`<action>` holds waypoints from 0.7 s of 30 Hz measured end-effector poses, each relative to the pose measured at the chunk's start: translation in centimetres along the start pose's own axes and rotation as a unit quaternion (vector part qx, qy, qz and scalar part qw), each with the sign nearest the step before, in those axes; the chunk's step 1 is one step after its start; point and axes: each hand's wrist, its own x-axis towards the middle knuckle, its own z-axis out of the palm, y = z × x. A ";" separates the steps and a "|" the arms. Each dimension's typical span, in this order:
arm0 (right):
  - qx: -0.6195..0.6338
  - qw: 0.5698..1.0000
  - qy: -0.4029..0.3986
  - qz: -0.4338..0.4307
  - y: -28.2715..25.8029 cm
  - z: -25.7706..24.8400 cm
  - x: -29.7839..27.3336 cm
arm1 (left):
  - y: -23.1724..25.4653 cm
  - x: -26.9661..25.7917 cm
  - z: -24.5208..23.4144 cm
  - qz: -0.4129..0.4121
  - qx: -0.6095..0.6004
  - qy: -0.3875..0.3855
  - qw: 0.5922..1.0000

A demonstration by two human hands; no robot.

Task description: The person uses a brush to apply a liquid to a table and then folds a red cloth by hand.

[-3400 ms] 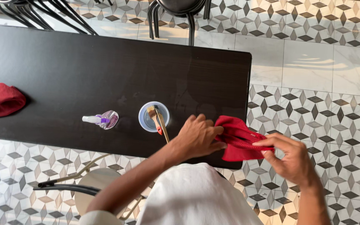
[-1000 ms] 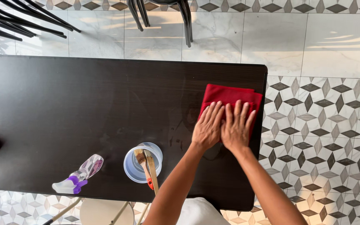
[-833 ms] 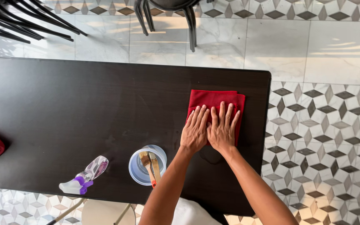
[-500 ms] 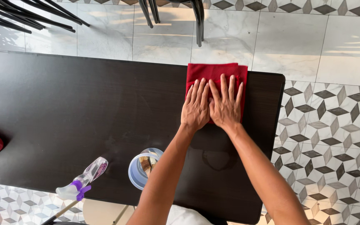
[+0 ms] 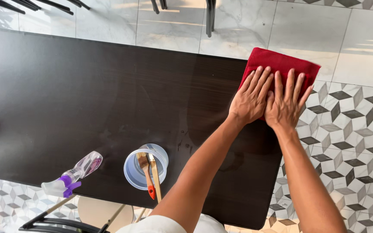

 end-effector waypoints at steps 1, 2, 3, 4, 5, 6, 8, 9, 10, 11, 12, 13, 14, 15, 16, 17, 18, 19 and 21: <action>-0.005 1.000 0.003 0.006 0.0 0.1 -1.0 | 0.3 -0.7 -0.1 0.009 -0.001 0.001 1.000; -0.011 1.000 0.004 0.013 -0.1 0.1 -2.3 | 0.9 -1.9 -0.3 0.017 -0.002 0.001 1.000; -0.016 1.000 0.005 0.020 -0.2 0.1 -3.7 | 1.5 -3.1 -0.5 0.026 -0.004 0.001 1.000; -0.021 1.000 0.006 0.020 -0.4 0.3 -4.9 | 1.8 -4.3 -0.6 0.029 -0.003 0.002 1.000; -0.026 0.999 0.006 0.021 -0.6 0.6 -6.1 | 2.0 -5.6 -0.7 0.032 -0.001 0.003 0.999; -0.030 0.999 0.003 0.022 -1.0 0.8 -7.6 | 2.3 -7.1 -0.9 0.034 -0.001 0.000 0.999; -0.030 0.999 0.003 0.015 -2.0 1.4 -10.1 | 2.3 -9.7 -1.2 0.034 -0.003 -0.008 0.999; -0.030 0.999 0.005 0.013 -2.7 1.8 -11.1 | 2.1 -10.9 -1.3 0.036 -0.003 -0.011 0.999; -0.039 0.999 0.004 0.005 -3.6 2.2 -11.9 | 1.6 -12.1 -1.7 0.035 -0.009 -0.009 0.999; -0.048 0.999 0.004 -0.002 -4.6 2.6 -12.5 | 1.0 -13.3 -2.1 0.035 -0.016 -0.007 0.999; -0.057 0.998 0.004 -0.009 -5.6 3.2 -12.8 | 0.1 -14.3 -2.5 0.035 -0.021 -0.005 0.999; -0.055 0.998 0.009 -0.020 -6.8 3.8 -13.0 | -0.8 -15.3 -3.0 0.029 -0.023 0.001 0.999; -0.055 0.998 0.014 -0.028 -8.0 4.3 -13.1 | -1.7 -16.0 -3.4 0.025 -0.027 0.008 0.999; -0.055 0.998 0.019 -0.037 -9.0 4.7 -12.8 | -2.6 -16.3 -3.8 0.021 -0.030 0.015 0.999; -0.042 0.998 0.026 -0.050 -9.8 5.2 -12.2 | -3.7 -16.3 -4.1 0.019 -0.028 0.010 0.999; -0.029 0.997 0.033 -0.063 -10.5 5.6 -11.3 | -4.8 -16.2 -4.3 0.016 -0.025 0.006 1.000; -0.016 0.996 0.036 -0.076 -11.0 5.8 -10.6 | -5.4 -16.1 -4.5 0.012 -0.024 -0.001 1.000; -0.017 0.996 0.033 -0.082 -11.5 6.0 -9.8 | -6.1 -15.9 -4.6 0.003 -0.029 0.006 1.000; -0.017 0.995 0.029 -0.099 -12.4 6.3 -7.3 | -7.9 -14.7 -4.7 -0.019 -0.034 0.025 0.999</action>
